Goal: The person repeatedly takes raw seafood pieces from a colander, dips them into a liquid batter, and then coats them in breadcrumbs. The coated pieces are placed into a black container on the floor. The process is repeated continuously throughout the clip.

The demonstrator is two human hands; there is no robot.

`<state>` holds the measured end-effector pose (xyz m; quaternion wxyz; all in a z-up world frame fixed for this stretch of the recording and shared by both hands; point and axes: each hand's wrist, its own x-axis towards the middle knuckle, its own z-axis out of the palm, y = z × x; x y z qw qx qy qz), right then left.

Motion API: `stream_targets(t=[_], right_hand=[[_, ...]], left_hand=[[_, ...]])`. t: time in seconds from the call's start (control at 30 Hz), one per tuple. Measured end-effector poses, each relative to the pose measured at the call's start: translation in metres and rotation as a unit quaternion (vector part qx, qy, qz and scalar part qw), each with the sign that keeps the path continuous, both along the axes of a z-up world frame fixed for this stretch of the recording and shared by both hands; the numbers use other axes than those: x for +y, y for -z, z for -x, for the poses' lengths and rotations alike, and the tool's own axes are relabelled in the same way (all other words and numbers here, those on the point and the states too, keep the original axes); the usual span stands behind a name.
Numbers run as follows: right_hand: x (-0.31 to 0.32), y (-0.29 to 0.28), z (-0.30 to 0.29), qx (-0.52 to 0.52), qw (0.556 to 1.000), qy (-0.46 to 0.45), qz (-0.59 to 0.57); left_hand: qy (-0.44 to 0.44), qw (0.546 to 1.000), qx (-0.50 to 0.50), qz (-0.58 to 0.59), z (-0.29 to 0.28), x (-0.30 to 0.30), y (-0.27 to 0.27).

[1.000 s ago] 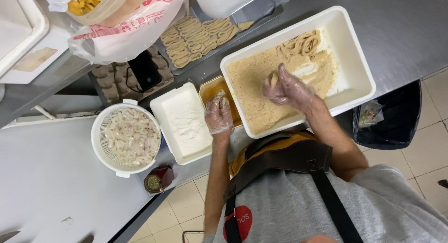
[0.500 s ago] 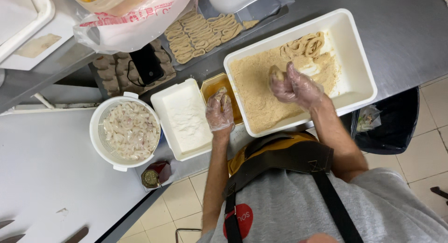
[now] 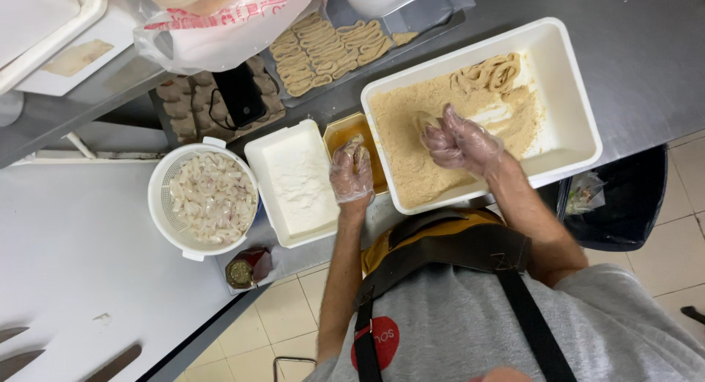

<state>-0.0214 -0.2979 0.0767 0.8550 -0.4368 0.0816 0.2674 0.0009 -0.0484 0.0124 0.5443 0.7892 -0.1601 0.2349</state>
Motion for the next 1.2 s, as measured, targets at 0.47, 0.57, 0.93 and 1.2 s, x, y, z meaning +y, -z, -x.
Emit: stream_targets(t=[0.47, 0.57, 0.93, 1.2], right_hand=[[0.051, -0.019, -0.04, -0.133, 0.603, -0.331, 0.714], [0.043, 0.051, -0.023, -0.153, 0.61, -0.364, 0.687], [0.009, -0.001, 0.005, 0.099, 0.984, 0.088, 0.12], [0.025, 0.019, 0.005, 0.06, 0.998, 0.013, 0.025]], left_hand=[[-0.027, 0.998, -0.019, 0.051, -0.002, 0.004, -0.003], [-0.032, 0.998, -0.023, 0.043, -0.005, 0.005, 0.005], [-0.02, 0.998, -0.035, 0.045, -0.007, -0.002, 0.004], [-0.012, 0.999, -0.001, 0.041, -0.002, -0.002, -0.011]])
